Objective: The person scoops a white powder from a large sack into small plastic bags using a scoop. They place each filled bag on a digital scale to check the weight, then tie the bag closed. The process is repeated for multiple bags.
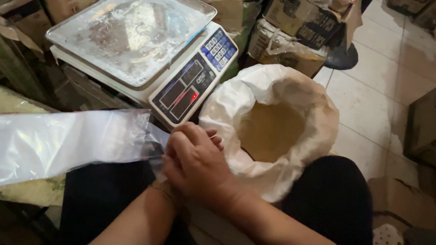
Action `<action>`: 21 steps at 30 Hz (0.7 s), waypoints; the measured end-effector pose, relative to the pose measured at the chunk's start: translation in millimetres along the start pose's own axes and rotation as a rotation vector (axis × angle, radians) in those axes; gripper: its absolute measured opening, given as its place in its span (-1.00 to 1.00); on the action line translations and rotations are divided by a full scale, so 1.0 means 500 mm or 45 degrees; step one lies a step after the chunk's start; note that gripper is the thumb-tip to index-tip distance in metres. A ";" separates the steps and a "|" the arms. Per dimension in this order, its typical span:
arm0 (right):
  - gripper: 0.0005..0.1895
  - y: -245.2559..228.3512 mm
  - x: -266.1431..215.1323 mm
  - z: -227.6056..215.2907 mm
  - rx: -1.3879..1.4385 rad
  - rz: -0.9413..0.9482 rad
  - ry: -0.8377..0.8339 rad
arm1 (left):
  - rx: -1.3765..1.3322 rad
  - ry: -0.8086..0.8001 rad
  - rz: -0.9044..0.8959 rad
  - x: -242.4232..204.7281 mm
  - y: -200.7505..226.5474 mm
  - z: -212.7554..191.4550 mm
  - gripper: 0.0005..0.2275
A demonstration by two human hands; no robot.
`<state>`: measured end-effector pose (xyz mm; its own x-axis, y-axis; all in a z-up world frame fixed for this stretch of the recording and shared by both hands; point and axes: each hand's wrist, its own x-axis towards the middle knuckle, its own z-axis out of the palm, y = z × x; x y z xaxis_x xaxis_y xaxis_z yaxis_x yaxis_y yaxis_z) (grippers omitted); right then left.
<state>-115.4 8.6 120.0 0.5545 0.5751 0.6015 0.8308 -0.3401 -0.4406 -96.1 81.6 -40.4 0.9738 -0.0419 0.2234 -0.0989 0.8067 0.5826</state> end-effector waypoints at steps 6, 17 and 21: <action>-0.85 0.002 -0.005 0.020 -0.152 -0.034 0.090 | -0.233 0.082 -0.365 0.006 0.030 0.010 -0.58; -0.85 0.001 -0.013 0.011 -0.027 -0.065 0.059 | -0.216 -0.052 -0.398 -0.005 0.012 -0.021 -0.54; -0.84 0.003 -0.011 0.007 -0.013 -0.069 0.056 | -0.361 -0.058 -0.379 -0.005 0.010 -0.020 -0.52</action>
<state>-117.6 7.7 113.9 0.5101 0.5597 0.6530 0.8599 -0.3170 -0.4000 -96.9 91.8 -46.0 0.9407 -0.3189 0.1159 0.2521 0.8856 0.3901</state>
